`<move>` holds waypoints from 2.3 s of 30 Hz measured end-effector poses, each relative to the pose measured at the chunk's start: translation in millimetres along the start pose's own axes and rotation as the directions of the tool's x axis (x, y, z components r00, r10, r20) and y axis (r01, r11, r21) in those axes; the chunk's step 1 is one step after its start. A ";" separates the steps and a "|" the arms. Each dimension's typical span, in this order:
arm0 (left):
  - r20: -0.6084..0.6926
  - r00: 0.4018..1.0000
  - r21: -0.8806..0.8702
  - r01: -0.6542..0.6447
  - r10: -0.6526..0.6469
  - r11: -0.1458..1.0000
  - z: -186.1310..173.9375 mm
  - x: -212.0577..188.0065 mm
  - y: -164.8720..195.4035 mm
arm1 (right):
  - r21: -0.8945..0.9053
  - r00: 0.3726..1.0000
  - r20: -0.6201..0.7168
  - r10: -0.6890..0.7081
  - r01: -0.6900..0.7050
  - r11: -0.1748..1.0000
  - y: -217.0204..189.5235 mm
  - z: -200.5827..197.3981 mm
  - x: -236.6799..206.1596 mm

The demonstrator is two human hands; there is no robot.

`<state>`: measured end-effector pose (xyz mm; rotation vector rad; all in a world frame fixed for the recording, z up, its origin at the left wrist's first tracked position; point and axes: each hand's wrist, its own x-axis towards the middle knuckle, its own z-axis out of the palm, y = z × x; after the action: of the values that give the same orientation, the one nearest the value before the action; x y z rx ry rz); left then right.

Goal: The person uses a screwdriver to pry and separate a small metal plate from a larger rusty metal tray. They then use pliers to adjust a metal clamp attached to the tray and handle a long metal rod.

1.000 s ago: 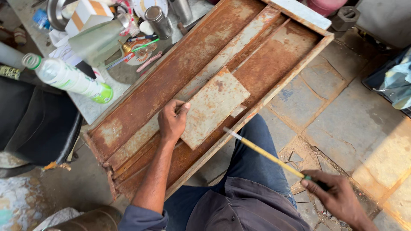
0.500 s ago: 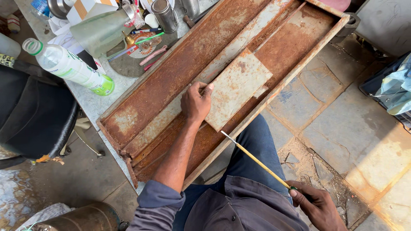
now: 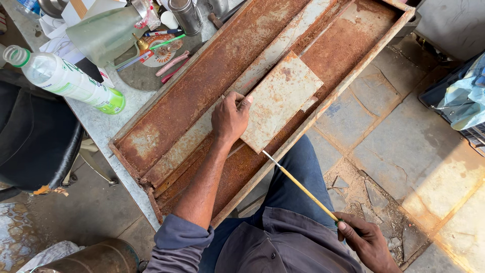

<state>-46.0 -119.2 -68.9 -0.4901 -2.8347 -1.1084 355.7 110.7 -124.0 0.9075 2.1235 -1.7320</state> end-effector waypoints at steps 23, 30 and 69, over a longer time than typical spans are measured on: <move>-0.069 0.995 0.124 -0.060 0.069 0.990 -3.7 -13.5 13.0 | -0.305 0.994 -0.038 -0.102 0.086 0.949 -23.8 -13.9 -0.7; -0.045 0.999 0.159 0.015 -0.008 0.987 -0.5 -12.2 12.0 | -0.501 0.885 -0.124 -0.448 0.335 0.798 7.9 5.5 -3.7; -0.089 0.995 0.136 -0.036 0.048 0.990 0.9 -14.3 14.1 | -0.250 0.933 0.349 -0.083 0.178 0.952 -44.6 -12.7 -2.5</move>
<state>-28.0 -112.7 -62.7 -0.4736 -2.7814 -0.9002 333.0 117.6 -84.1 0.3693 2.1575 -1.4653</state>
